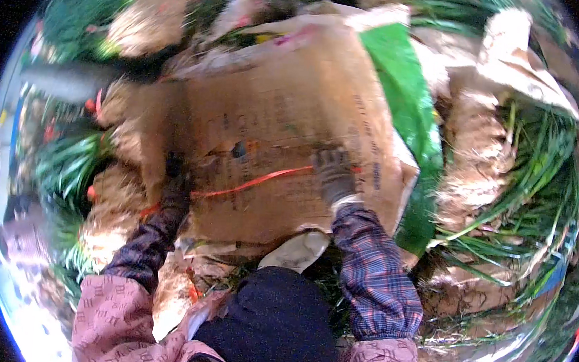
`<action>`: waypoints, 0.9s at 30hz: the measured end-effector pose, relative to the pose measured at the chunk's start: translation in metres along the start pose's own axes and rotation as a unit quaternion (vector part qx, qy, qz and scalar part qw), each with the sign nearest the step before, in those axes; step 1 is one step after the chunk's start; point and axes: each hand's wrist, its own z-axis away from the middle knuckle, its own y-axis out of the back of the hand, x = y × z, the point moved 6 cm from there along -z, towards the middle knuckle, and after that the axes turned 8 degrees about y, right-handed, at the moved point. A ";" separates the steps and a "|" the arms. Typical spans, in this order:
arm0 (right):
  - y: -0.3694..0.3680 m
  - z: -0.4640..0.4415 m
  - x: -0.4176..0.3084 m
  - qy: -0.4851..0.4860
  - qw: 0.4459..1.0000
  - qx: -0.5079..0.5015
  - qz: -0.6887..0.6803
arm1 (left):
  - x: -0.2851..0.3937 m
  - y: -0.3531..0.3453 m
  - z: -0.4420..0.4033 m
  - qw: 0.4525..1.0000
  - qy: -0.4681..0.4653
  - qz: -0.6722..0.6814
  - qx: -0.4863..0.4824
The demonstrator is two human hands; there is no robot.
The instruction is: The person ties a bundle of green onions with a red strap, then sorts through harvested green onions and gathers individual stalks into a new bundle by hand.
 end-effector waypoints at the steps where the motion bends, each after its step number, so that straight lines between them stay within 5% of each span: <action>1: -0.016 -0.001 0.004 -0.011 0.999 -0.044 0.011 | -0.004 -0.002 -0.002 0.999 -0.010 0.031 0.000; 2: 0.003 0.013 -0.004 -0.010 0.997 0.010 0.078 | 0.005 0.004 -0.015 0.999 -0.032 -0.002 -0.027; 3: 0.017 0.025 -0.006 0.011 0.994 0.084 -0.070 | 0.013 0.012 -0.025 0.997 -0.052 -0.019 -0.051; 5: -0.033 0.023 -0.019 -0.034 0.967 -0.110 0.229 | 0.031 0.032 -0.047 0.992 -0.085 -0.043 -0.088; 7: 0.028 0.060 0.008 -0.034 0.991 0.020 0.129 | 0.044 0.056 -0.058 0.986 -0.105 -0.065 -0.116; 8: 0.087 0.076 0.017 -0.062 0.988 0.035 -0.134 | 0.054 0.067 -0.066 0.983 -0.119 -0.069 -0.125; 9: 0.128 0.106 0.028 -0.069 0.986 -0.034 -0.151 | 0.061 0.080 -0.067 0.979 -0.130 -0.079 -0.136; 10: 0.141 0.134 0.036 -0.114 0.984 0.012 -0.133 | 0.072 0.095 -0.071 0.976 -0.141 -0.084 -0.144; 14: 0.183 0.261 0.061 -0.252 0.932 -0.058 -0.254 | 0.127 0.149 -0.074 0.959 -0.210 -0.096 -0.164; 20: 0.243 0.398 0.045 -0.343 0.890 -0.233 -0.191 | 0.229 0.239 -0.061 0.926 -0.344 -0.025 -0.152; 22: 0.245 0.414 0.044 -0.415 0.834 -0.202 -0.301 | 0.260 0.222 -0.092 0.907 -0.381 0.087 -0.157; 25: 0.186 0.439 0.062 -0.320 0.901 -0.128 -0.264 | 0.340 0.273 -0.065 0.880 -0.454 0.110 -0.087; 27: 0.163 0.449 0.063 -0.376 0.871 -0.155 -0.278 | 0.372 0.297 -0.037 0.870 -0.448 0.094 -0.184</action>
